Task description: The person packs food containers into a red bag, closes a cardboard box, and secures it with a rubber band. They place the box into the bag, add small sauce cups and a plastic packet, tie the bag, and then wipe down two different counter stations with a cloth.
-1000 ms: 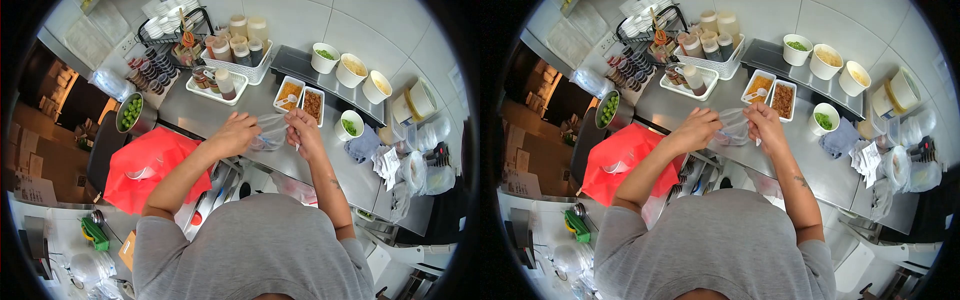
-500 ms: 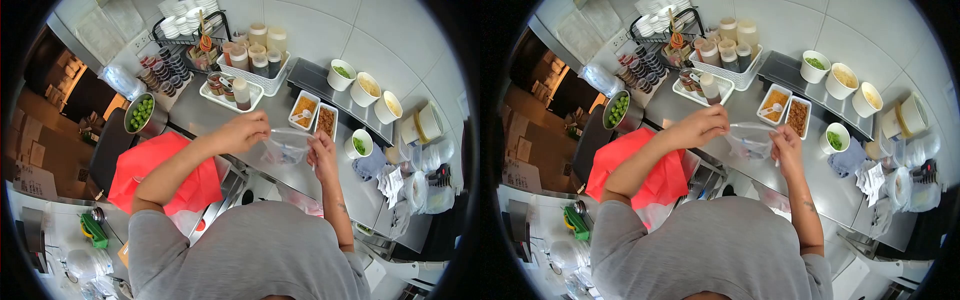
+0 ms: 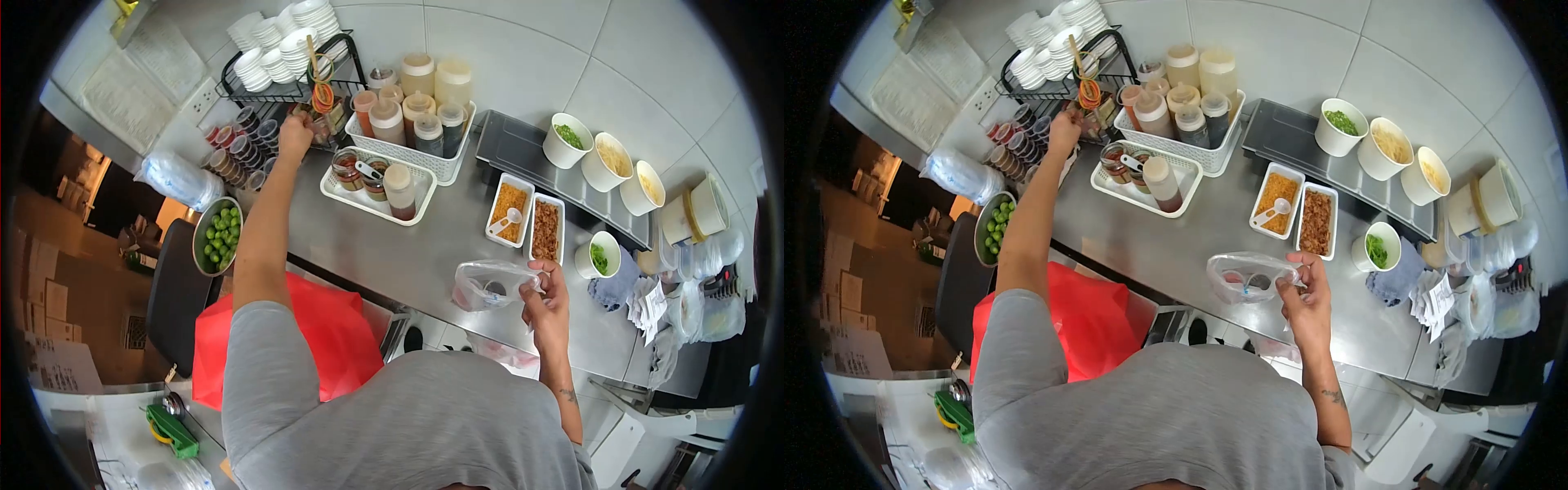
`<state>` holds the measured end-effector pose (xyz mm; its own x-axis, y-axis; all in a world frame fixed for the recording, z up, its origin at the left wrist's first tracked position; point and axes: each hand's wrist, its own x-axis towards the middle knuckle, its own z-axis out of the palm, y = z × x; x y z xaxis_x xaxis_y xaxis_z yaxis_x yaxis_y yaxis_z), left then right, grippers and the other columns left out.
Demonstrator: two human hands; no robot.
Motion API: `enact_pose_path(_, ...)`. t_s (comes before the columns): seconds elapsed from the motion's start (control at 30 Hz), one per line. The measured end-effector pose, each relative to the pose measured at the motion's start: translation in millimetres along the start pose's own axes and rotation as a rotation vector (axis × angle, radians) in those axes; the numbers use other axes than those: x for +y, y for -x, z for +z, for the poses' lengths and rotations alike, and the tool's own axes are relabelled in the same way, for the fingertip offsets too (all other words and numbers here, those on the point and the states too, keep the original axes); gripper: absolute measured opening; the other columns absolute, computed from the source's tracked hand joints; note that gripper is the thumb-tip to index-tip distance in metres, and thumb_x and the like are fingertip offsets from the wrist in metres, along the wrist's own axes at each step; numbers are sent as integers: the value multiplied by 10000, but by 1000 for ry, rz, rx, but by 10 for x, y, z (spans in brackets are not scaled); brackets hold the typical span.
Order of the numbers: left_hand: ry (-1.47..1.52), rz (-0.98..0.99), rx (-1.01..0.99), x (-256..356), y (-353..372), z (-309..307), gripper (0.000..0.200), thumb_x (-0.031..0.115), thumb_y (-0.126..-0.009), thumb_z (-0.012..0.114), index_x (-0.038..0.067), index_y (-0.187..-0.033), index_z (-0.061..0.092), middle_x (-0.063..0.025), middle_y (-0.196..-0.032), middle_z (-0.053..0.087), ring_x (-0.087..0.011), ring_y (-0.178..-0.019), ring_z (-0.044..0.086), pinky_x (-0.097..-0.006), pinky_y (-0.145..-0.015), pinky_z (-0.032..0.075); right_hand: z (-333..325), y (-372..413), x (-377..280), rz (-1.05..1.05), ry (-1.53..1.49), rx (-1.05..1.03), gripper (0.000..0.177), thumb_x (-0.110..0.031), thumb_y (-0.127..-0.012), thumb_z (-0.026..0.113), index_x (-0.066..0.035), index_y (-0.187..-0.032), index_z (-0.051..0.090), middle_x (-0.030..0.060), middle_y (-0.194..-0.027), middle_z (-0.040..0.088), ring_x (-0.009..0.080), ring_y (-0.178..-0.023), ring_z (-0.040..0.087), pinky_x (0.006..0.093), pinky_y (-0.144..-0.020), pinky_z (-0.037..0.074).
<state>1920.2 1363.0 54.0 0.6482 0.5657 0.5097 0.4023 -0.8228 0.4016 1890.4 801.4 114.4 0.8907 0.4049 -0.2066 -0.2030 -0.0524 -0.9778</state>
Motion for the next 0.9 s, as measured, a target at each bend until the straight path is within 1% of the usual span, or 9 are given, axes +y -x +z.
enact_pose_path(0.13,20,-141,-100,-12,-123,99,131,79,-734,570,78,-851,631,-172,-837,640,-347,-855,617,-437,-726,476,3,-53,105,-80,183,34,149,-20,-821,593,-23,-963,548,-14,-789,534,44,-614,421,202,-543,351)
enact_pose_path(0.27,12,-58,22,-102,-211,86,128,80,-744,558,72,-854,622,-186,-821,628,-359,-831,609,-423,-729,476,0,-126,234,-153,277,47,79,-58,-821,622,-1,-849,576,15,-726,548,84,-653,471,233,-590,386)
enact_pose_path(0.4,70,-32,-80,-100,-155,-37,116,77,-755,544,51,-846,611,-196,-864,624,-368,-842,602,-423,-734,473,7,-196,246,-219,394,71,133,-89,-826,632,24,-780,581,63,-677,545,125,-638,487,263,-592,396)
enact_pose_path(0.5,30,-37,-93,31,-183,-41,128,111,-769,584,29,-865,611,-197,-930,624,-371,-886,599,-429,-755,471,62,-216,236,-249,392,40,149,-98,-825,635,33,-775,585,80,-679,546,141,-631,492,271,-591,398)
enact_pose_path(0.6,-13,-44,-106,160,-129,-21,231,143,-803,599,4,-987,606,-193,-900,644,-333,-878,623,-383,-773,474,98,-239,250,-303,386,29,146,-95,-823,635,33,-769,590,78,-676,543,145,-631,494,277,-592,401)
enact_pose_path(0.63,16,-68,-108,186,-126,-17,260,133,-769,609,5,-996,613,-211,-920,642,-354,-920,612,-400,-801,471,106,-246,257,-305,382,34,146,-96,-824,634,33,-770,591,79,-677,544,147,-628,494,278,-590,401)
enact_pose_path(0.8,16,-118,3,210,-55,-89,172,26,-701,570,5,-870,588,-225,-872,629,-383,-855,614,-431,-727,465,68,-225,249,-312,449,70,143,-99,-835,623,32,-785,598,78,-678,545,142,-620,492,278,-581,401)
enact_pose_path(0.87,-18,57,73,145,32,-158,221,59,-708,618,34,-923,570,-221,-905,625,-402,-873,595,-458,-732,473,30,-211,222,-336,468,68,139,-105,-853,611,29,-816,601,27,-670,532,94,-637,458,245,-584,377)
enact_pose_path(0.9,-124,62,34,300,105,-295,246,39,-713,600,42,-955,560,-220,-908,625,-399,-864,597,-464,-724,470,23,-208,209,-351,471,68,138,-108,-861,605,27,-831,603,1,-667,526,71,-645,441,228,-586,365)
